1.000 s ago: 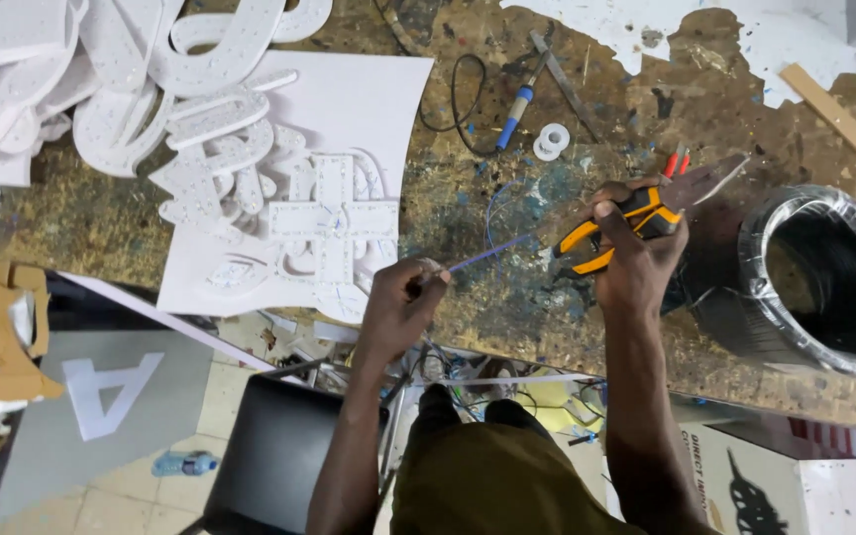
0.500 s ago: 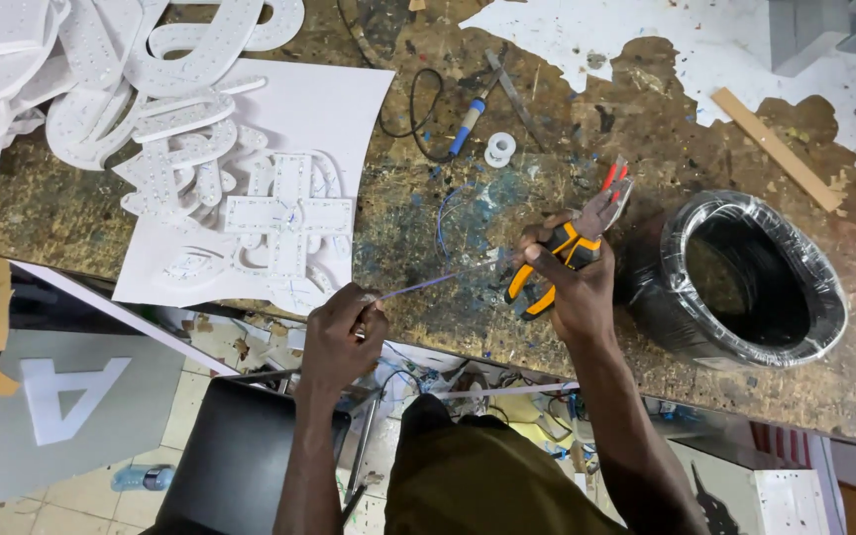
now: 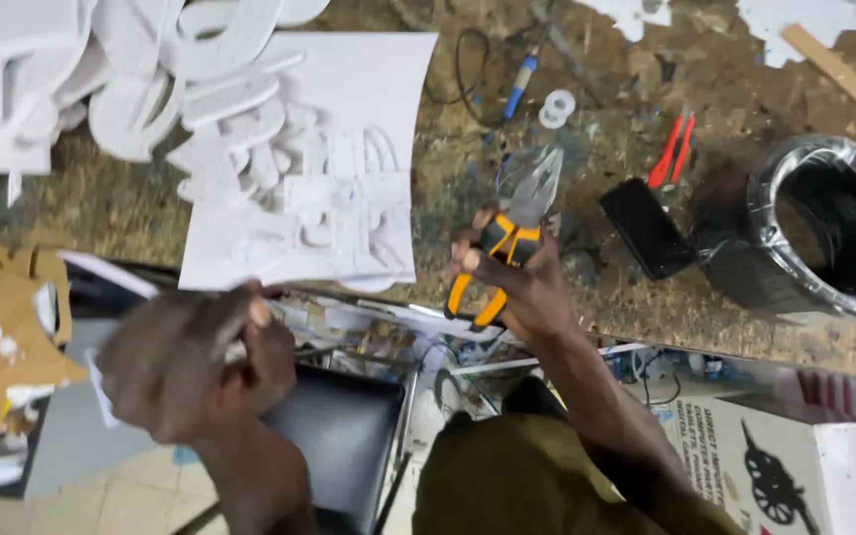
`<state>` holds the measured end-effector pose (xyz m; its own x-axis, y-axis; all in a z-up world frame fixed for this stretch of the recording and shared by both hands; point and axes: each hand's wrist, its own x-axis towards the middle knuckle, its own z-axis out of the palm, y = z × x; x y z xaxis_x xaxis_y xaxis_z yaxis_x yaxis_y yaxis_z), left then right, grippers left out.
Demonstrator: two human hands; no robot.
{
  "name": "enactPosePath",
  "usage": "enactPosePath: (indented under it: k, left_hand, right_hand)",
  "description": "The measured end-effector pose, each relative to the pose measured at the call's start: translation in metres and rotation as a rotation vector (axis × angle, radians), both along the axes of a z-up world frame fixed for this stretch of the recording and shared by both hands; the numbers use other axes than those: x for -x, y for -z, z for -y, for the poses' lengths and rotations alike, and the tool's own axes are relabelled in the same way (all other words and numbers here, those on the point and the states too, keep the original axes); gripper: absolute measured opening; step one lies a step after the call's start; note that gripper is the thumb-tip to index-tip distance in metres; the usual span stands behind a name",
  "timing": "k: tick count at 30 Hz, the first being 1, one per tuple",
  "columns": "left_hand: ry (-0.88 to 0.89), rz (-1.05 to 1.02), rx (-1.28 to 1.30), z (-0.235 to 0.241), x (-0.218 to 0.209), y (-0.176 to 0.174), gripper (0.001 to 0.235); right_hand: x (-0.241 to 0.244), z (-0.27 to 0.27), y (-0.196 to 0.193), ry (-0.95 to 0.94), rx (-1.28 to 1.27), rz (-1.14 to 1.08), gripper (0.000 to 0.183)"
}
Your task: Stripping insulation from electrical wires and preparing connections for sign components on a workbench.
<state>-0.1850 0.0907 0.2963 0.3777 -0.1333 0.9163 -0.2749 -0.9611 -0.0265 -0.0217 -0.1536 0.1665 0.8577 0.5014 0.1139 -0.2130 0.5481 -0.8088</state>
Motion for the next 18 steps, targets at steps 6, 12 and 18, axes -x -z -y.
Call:
enactPosePath:
  k: [6,12,18]
  left_hand:
    - [0.041,-0.324,-0.017,-0.02,-0.024,0.025,0.01]
    - [0.207,-0.533,0.133,0.012,-0.08,0.105,0.014]
    - [0.145,-0.65,0.204,0.047,-0.151,0.16,0.02]
  right_hand:
    - [-0.045,0.012,0.029,0.238,-0.138,0.049,0.045]
    - [-0.114,0.054,0.098,0.378,0.051,0.153,0.038]
    - [-0.163,0.086,0.169,0.392,0.113,0.029,0.033]
